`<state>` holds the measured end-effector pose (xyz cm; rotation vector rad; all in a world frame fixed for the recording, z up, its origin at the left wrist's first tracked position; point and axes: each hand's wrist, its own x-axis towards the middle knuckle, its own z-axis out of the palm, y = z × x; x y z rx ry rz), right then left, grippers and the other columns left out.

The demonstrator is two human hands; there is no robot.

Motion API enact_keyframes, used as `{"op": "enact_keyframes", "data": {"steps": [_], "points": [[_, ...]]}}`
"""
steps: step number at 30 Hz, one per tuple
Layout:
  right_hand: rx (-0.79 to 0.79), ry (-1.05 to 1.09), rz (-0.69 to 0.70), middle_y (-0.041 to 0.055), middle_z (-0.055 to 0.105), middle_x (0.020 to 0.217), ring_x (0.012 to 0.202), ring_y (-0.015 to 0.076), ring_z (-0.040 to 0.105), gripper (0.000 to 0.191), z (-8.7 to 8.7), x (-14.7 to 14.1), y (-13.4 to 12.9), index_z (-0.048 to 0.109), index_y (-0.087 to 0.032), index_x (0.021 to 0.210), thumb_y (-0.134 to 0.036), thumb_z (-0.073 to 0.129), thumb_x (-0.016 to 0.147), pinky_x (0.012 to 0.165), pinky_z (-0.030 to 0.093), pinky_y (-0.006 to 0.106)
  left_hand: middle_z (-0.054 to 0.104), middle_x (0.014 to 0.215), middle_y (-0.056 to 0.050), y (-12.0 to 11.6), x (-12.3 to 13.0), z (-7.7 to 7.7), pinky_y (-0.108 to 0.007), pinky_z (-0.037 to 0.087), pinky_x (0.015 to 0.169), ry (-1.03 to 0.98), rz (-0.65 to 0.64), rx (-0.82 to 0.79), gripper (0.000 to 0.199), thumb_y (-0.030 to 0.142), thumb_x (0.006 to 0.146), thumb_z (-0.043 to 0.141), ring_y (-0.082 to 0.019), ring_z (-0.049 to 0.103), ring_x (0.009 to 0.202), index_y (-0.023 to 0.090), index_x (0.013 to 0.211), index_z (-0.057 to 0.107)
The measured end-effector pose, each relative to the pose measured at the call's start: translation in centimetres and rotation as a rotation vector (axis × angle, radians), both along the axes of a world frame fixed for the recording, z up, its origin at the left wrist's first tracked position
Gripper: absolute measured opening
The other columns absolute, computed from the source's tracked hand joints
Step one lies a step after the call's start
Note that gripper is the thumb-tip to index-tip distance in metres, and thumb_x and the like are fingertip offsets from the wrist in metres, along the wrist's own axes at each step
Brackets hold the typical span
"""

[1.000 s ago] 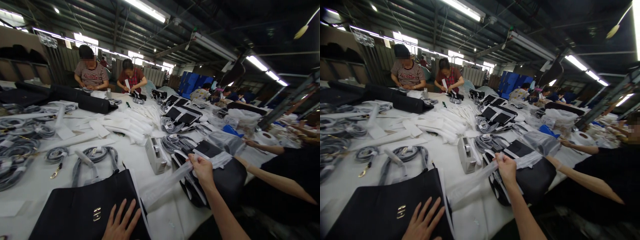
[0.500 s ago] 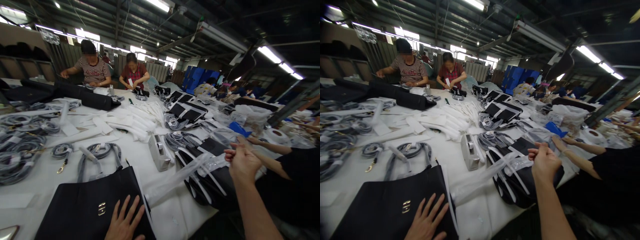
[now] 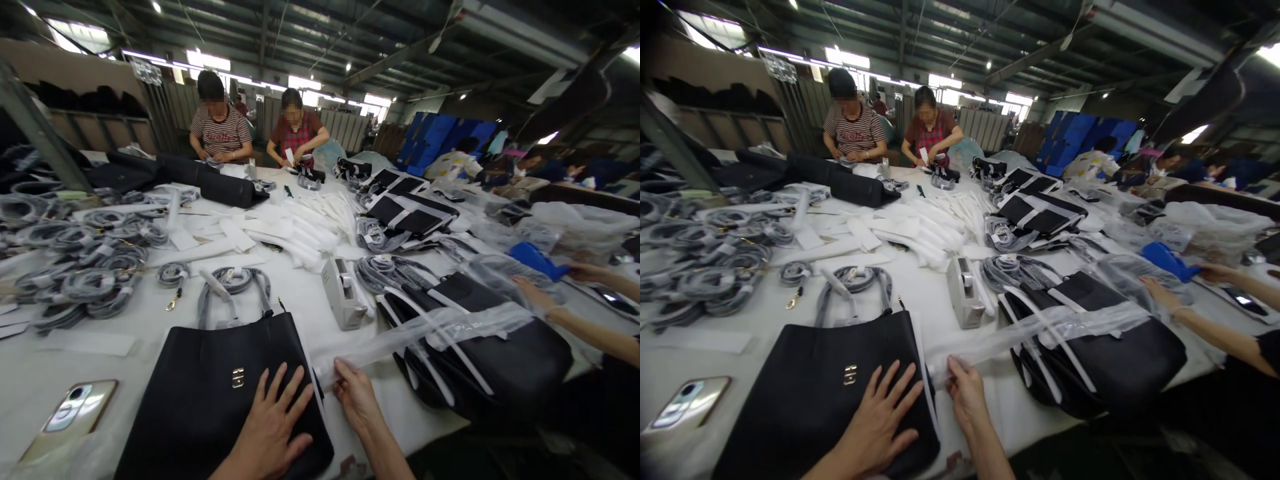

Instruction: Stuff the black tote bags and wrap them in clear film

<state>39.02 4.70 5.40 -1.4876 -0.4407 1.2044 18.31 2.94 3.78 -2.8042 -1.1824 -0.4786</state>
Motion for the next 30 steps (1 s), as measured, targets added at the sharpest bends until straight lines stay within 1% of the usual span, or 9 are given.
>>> {"op": "enact_keyframes", "data": {"steps": [4, 7, 9, 15, 19, 22, 25, 28, 30], "points": [[0.134, -0.392, 0.062, 0.0007, 0.065, 0.064, 0.063, 0.0168, 0.058, 0.026, 1.2, -0.8, 0.3, 0.071, -0.019, 0.074, -0.043, 0.076, 0.069, 0.061, 0.047, 0.028, 0.02, 0.157, -0.001, 0.1, -0.1, 0.1, -0.059, 0.02, 0.108, -0.028, -0.006, -0.073, 0.083, 0.051, 0.08, 0.061, -0.035, 0.023, 0.138, 0.035, 0.148, 0.016], [0.408, -0.903, 0.284, 0.0053, 0.068, 0.071, 0.069, 0.0199, 0.061, 0.018, 2.1, -2.3, -0.9, 0.072, -0.022, 0.075, -0.033, 0.062, 0.085, 0.067, 0.049, 0.032, 0.019, 0.157, -0.001, 0.1, -0.2, 0.2, -0.06, 0.021, 0.109, -0.062, -0.014, -0.123, 0.082, 0.051, 0.081, 0.06, -0.035, 0.022, 0.139, 0.035, 0.148, 0.015], [0.609, -1.108, 0.454, 0.0063, 0.066, 0.07, 0.067, 0.0198, 0.06, 0.02, 2.3, -3.4, -1.5, 0.072, -0.023, 0.082, -0.023, 0.053, 0.09, 0.064, 0.049, 0.032, 0.021, 0.157, -0.002, 0.2, -0.4, 0.2, -0.059, 0.02, 0.109, -0.088, -0.021, -0.143, 0.08, 0.051, 0.083, 0.056, -0.035, 0.021, 0.139, 0.031, 0.148, 0.015], [1.028, -1.308, 0.808, 0.0091, 0.066, 0.077, 0.068, 0.0203, 0.061, 0.035, 1.7, -5.2, -1.4, 0.06, -0.017, 0.12, -0.009, 0.046, 0.088, 0.062, 0.052, 0.033, 0.019, 0.157, 0.003, 0.4, -0.7, 0.6, -0.051, 0.015, 0.115, -0.177, -0.042, -0.187, 0.065, 0.043, 0.091, 0.044, -0.03, 0.017, 0.142, 0.032, 0.148, 0.016], [1.032, -1.279, 0.836, 0.0078, 0.065, 0.077, 0.068, 0.0199, 0.061, 0.038, 0.6, -5.7, -1.0, 0.058, -0.018, 0.123, -0.009, 0.048, 0.088, 0.061, 0.052, 0.032, 0.02, 0.157, 0.002, 0.7, -1.2, 0.8, -0.048, 0.018, 0.116, -0.218, -0.057, -0.324, 0.066, 0.039, 0.091, 0.044, -0.028, 0.016, 0.143, 0.03, 0.149, 0.012], [0.963, -1.266, 0.775, 0.0061, 0.064, 0.078, 0.068, 0.019, 0.061, 0.043, -0.2, -6.2, -0.9, 0.054, -0.023, 0.128, -0.007, 0.048, 0.088, 0.061, 0.052, 0.031, 0.025, 0.155, -0.006, 0.0, -2.6, 0.9, -0.043, 0.024, 0.115, -0.293, -0.072, -0.508, 0.07, 0.035, 0.091, 0.046, -0.026, 0.023, 0.142, 0.023, 0.15, 0.01], [0.951, -1.316, 0.735, 0.0056, 0.063, 0.076, 0.067, 0.0187, 0.06, 0.045, -0.9, -6.5, -0.7, 0.049, -0.022, 0.132, -0.008, 0.047, 0.089, 0.06, 0.05, 0.03, 0.04, 0.147, -0.013, -1.6, -4.0, 0.7, -0.046, 0.033, 0.11, -0.499, 0.0, -0.763, 0.071, 0.043, 0.087, 0.053, -0.028, 0.04, 0.133, 0.021, 0.148, 0.023], [1.009, -1.44, 0.735, 0.0038, 0.06, 0.068, 0.06, 0.0183, 0.057, 0.042, -1.3, -6.8, -0.6, 0.051, -0.019, 0.131, -0.01, 0.049, 0.089, 0.056, 0.046, 0.029, 0.058, 0.126, -0.016, -3.2, -4.3, -0.1, -0.046, 0.046, 0.095, -0.902, 0.164, -1.128, 0.075, 0.064, 0.08, 0.055, -0.028, 0.058, 0.11, 0.019, 0.138, 0.041], [1.047, -1.511, 0.749, 0.0034, 0.06, 0.066, 0.058, 0.0173, 0.056, 0.04, -1.5, -6.9, -0.7, 0.053, -0.016, 0.127, -0.01, 0.051, 0.088, 0.055, 0.044, 0.028, 0.06, 0.12, -0.017, -3.6, -4.0, -0.3, -0.042, 0.049, 0.089, -1.259, 0.306, -1.362, 0.084, 0.075, 0.071, 0.056, -0.027, 0.061, 0.104, 0.016, 0.13, 0.048]]}}
